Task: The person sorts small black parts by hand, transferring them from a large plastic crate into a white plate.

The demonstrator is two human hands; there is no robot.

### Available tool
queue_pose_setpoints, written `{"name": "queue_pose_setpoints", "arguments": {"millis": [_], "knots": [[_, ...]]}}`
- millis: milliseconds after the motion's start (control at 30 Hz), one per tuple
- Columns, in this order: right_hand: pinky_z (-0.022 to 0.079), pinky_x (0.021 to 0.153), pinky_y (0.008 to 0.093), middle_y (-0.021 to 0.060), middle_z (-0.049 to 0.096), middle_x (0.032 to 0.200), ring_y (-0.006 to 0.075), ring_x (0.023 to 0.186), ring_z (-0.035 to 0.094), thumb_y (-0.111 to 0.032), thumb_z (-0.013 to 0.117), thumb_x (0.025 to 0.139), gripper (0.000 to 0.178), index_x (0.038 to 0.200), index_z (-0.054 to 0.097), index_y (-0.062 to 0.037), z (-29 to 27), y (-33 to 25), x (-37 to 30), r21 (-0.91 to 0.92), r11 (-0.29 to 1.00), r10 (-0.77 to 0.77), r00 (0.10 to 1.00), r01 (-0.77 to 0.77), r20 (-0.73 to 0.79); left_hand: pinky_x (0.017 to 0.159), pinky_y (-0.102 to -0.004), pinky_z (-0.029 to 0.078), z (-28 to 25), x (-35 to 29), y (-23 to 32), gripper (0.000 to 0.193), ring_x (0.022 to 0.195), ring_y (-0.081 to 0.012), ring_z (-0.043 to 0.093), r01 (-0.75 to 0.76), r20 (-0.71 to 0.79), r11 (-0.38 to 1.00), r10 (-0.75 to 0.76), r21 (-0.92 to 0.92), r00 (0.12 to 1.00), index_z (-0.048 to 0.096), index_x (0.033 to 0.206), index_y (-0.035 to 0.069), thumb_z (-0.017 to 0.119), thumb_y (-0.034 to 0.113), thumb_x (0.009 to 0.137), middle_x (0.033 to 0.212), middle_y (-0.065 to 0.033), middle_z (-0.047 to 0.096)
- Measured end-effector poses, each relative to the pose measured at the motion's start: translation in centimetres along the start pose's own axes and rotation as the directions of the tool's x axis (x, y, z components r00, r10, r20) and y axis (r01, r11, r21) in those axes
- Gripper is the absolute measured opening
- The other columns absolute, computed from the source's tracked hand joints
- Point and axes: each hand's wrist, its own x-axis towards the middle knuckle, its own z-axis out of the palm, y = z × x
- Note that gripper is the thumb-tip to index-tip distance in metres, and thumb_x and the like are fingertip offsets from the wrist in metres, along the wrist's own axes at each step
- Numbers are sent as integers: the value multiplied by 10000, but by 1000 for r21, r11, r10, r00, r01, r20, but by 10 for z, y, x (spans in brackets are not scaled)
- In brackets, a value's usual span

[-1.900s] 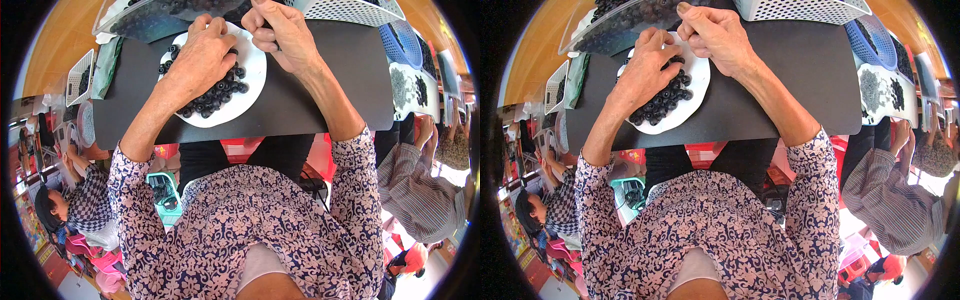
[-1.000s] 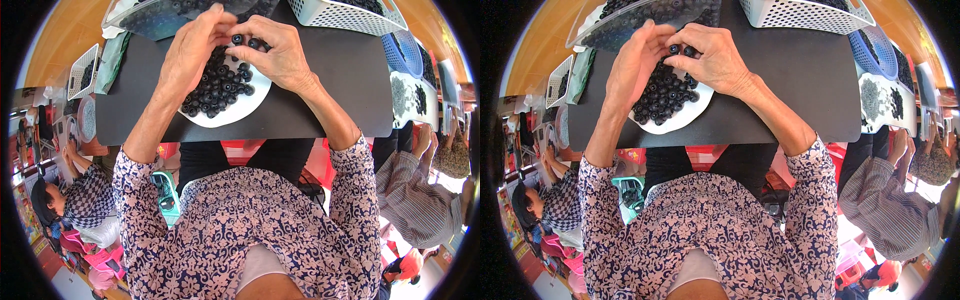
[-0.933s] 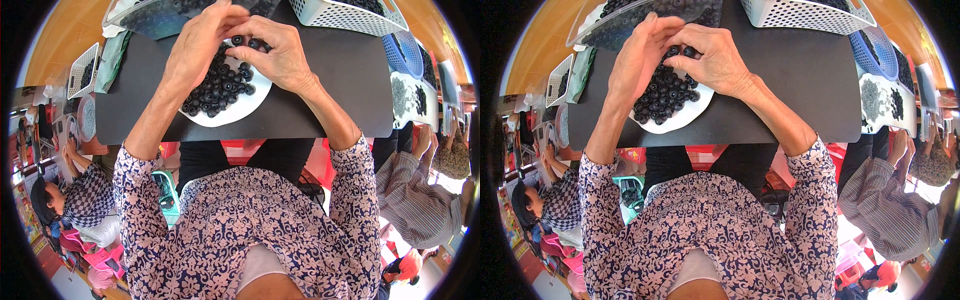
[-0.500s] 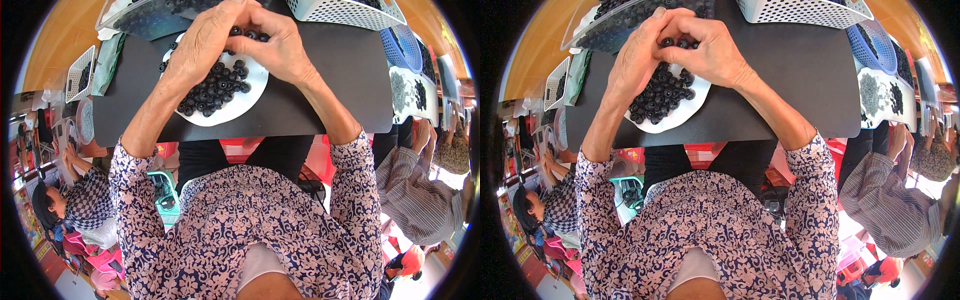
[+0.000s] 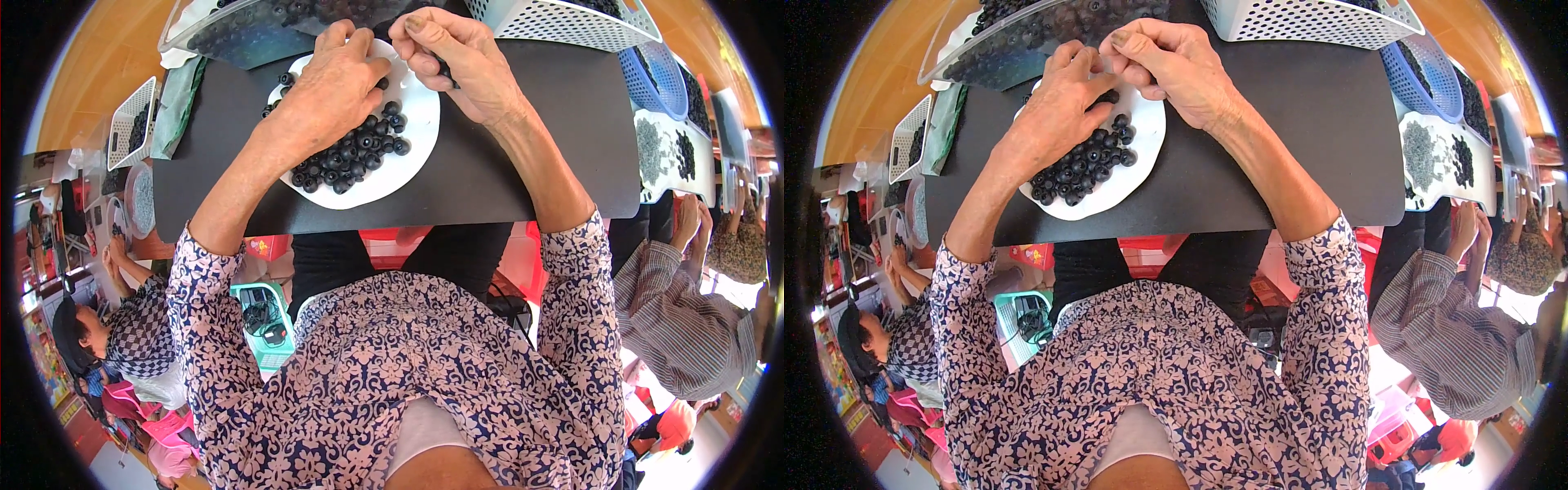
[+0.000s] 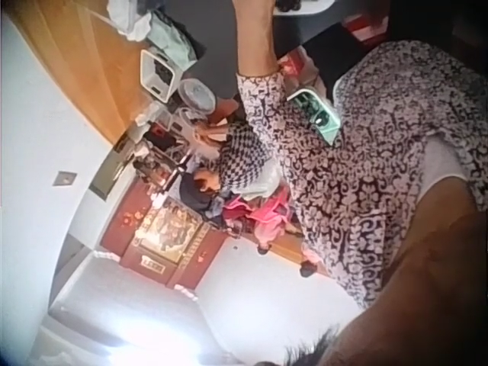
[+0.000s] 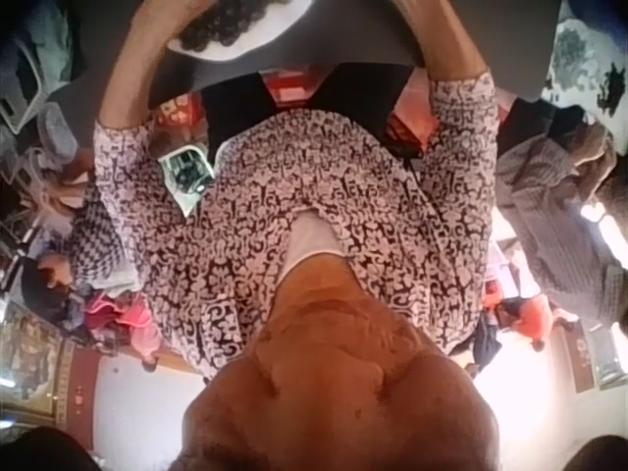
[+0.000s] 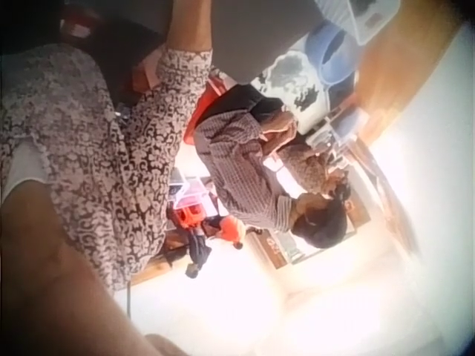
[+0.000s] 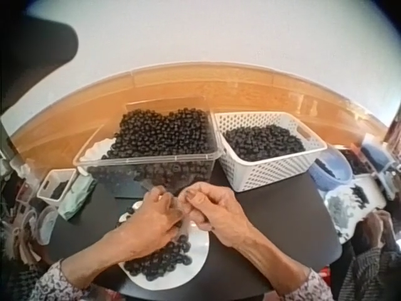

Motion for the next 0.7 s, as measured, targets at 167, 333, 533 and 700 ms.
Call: {"name": "queue_pose_setpoints", "arguments": {"millis": [167,333,533,700], "knots": [[335,479,165,-24,560,732,19,622,439,-201,629,916,205,998,670,-18,-3,-2,0,-121,992,-25,999,20,-41,912,-376,441,2,-2,-9,214,1004,-297,492,15,-42,996,-19,-93,999,666,919,-16,633,137,773,920,-145,550],[397,529,182,-32,574,747,26,639,475,-171,692,857,206,1006,686,-28,3,-7,1,-419,895,-186,982,154,-37,835,-267,431,-23,-3,-2,202,922,-116,535,515,325,324,-489,-794,809,668,880,27,596,214,859,866,-22,598],[444,544,220,7,584,714,66,582,524,-135,782,722,305,998,686,-52,19,-11,-4,-680,637,-357,921,363,157,887,-285,425,-8,-10,-5,206,919,-94,530,249,332,-257,-362,-934,871,634,944,2,568,193,904,951,-14,574],[476,552,252,34,579,722,115,585,560,-132,780,716,301,988,676,-61,19,-9,-5,-741,527,-418,886,417,202,905,-296,422,-9,-7,3,237,920,-106,530,320,383,-221,-369,-921,847,616,965,-13,547,209,922,937,-24,566]]}}
